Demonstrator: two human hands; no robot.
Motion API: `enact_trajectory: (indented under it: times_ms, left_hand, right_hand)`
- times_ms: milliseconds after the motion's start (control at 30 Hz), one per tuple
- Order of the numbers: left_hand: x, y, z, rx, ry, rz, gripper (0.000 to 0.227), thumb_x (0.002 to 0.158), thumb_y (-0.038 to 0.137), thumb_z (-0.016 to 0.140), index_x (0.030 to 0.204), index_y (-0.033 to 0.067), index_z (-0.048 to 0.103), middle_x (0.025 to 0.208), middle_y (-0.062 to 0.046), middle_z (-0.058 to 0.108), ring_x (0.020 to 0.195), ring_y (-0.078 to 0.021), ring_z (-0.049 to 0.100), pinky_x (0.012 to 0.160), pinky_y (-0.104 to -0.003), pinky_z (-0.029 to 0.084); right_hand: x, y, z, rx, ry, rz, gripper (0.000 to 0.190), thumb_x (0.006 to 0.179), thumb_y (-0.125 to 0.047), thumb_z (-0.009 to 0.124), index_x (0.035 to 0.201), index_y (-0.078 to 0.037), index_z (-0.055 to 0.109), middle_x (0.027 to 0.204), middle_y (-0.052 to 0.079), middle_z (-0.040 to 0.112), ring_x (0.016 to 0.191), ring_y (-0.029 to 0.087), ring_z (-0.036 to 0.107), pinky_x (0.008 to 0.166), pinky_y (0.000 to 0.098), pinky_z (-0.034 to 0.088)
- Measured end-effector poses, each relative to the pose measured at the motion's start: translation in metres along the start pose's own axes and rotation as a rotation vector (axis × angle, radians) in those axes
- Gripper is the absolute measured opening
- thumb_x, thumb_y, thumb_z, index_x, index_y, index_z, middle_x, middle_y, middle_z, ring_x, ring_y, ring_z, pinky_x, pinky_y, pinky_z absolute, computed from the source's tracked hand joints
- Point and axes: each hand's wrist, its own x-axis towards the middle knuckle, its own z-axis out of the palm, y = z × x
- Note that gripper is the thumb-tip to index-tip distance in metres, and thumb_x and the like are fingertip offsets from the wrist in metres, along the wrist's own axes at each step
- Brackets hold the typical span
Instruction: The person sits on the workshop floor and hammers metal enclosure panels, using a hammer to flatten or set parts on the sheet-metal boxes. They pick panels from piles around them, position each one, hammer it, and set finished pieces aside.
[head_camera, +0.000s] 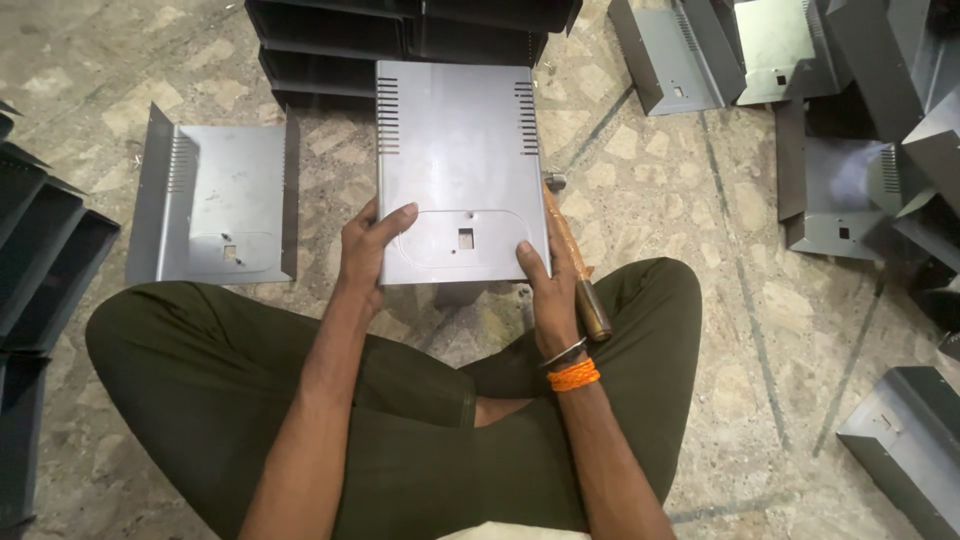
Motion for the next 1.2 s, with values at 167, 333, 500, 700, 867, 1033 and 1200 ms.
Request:
enact_trajectory:
  times_ms: [167, 333, 500, 700, 867, 1033, 1200]
  left_hand:
    - [-0.001, 0.006, 0.004, 0.096, 0.041, -0.042, 0.081, 0.076, 0.024, 0.080, 0.143, -0.0081, 0.049, 0.119, -0.025, 0.070, 0.102, -0.0290, 0.074, 0.086, -0.035, 0.063]
    - [0.001, 0.005, 0.002, 0.096, 0.024, -0.031, 0.081, 0.076, 0.024, 0.081, 0.144, -0.0086, 0.051, 0.121, -0.025, 0.070, 0.103, -0.0293, 0.073, 0.087, -0.035, 0.062]
    - [0.001, 0.004, 0.002, 0.107, 0.035, -0.045, 0.081, 0.077, 0.025, 0.081, 0.144, -0.0085, 0.050, 0.120, -0.026, 0.069, 0.104, -0.0298, 0.073, 0.087, -0.035, 0.061]
    - [0.000, 0.006, 0.004, 0.079, 0.015, -0.034, 0.083, 0.076, 0.025, 0.081, 0.144, -0.0087, 0.048, 0.123, -0.026, 0.067, 0.105, -0.0300, 0.072, 0.087, -0.036, 0.062]
    - [0.004, 0.001, 0.001, 0.107, 0.024, -0.031, 0.084, 0.074, 0.026, 0.081, 0.143, -0.0096, 0.049, 0.121, -0.028, 0.068, 0.103, -0.0314, 0.073, 0.085, -0.037, 0.063]
    - [0.004, 0.001, 0.000, 0.085, -0.003, -0.008, 0.085, 0.073, 0.027, 0.082, 0.142, -0.0120, 0.050, 0.120, -0.029, 0.068, 0.104, -0.0328, 0.073, 0.086, -0.038, 0.064]
    - [0.005, 0.001, 0.000, 0.108, 0.017, -0.010, 0.087, 0.073, 0.027, 0.082, 0.144, -0.0101, 0.047, 0.121, -0.029, 0.068, 0.103, -0.0330, 0.073, 0.085, -0.038, 0.064]
  right_hand:
    - [0.001, 0.004, 0.000, -0.025, 0.028, -0.013, 0.064, 0.098, -0.025, 0.063, 0.153, 0.002, 0.044, 0.147, 0.016, 0.058, 0.130, 0.022, 0.057, 0.109, 0.0348, 0.045]
    - [0.000, 0.003, 0.001, -0.014, 0.036, -0.044, 0.065, 0.098, -0.027, 0.064, 0.153, 0.002, 0.045, 0.148, 0.016, 0.057, 0.131, 0.021, 0.056, 0.110, 0.0348, 0.044]
    - [0.000, 0.002, 0.001, -0.022, 0.047, 0.000, 0.065, 0.098, -0.028, 0.064, 0.152, 0.003, 0.046, 0.145, 0.016, 0.059, 0.129, 0.022, 0.058, 0.109, 0.0342, 0.045]
    - [-0.001, 0.001, 0.002, -0.036, 0.031, -0.069, 0.064, 0.099, -0.029, 0.063, 0.152, 0.005, 0.047, 0.146, 0.018, 0.059, 0.130, 0.023, 0.057, 0.110, 0.0341, 0.044]
    - [-0.003, -0.005, 0.004, -0.042, 0.051, -0.002, 0.065, 0.098, -0.028, 0.062, 0.152, 0.003, 0.044, 0.141, 0.015, 0.061, 0.122, 0.019, 0.060, 0.103, 0.0327, 0.048]
    - [-0.006, -0.010, 0.006, 0.028, 0.039, 0.090, 0.065, 0.097, -0.026, 0.060, 0.154, 0.000, 0.045, 0.117, 0.014, 0.068, 0.091, 0.018, 0.062, 0.077, 0.0334, 0.052]
    - [-0.004, -0.004, 0.004, 0.012, 0.026, 0.039, 0.064, 0.099, -0.026, 0.061, 0.153, 0.003, 0.044, 0.121, 0.011, 0.069, 0.098, 0.015, 0.064, 0.086, 0.0298, 0.054]
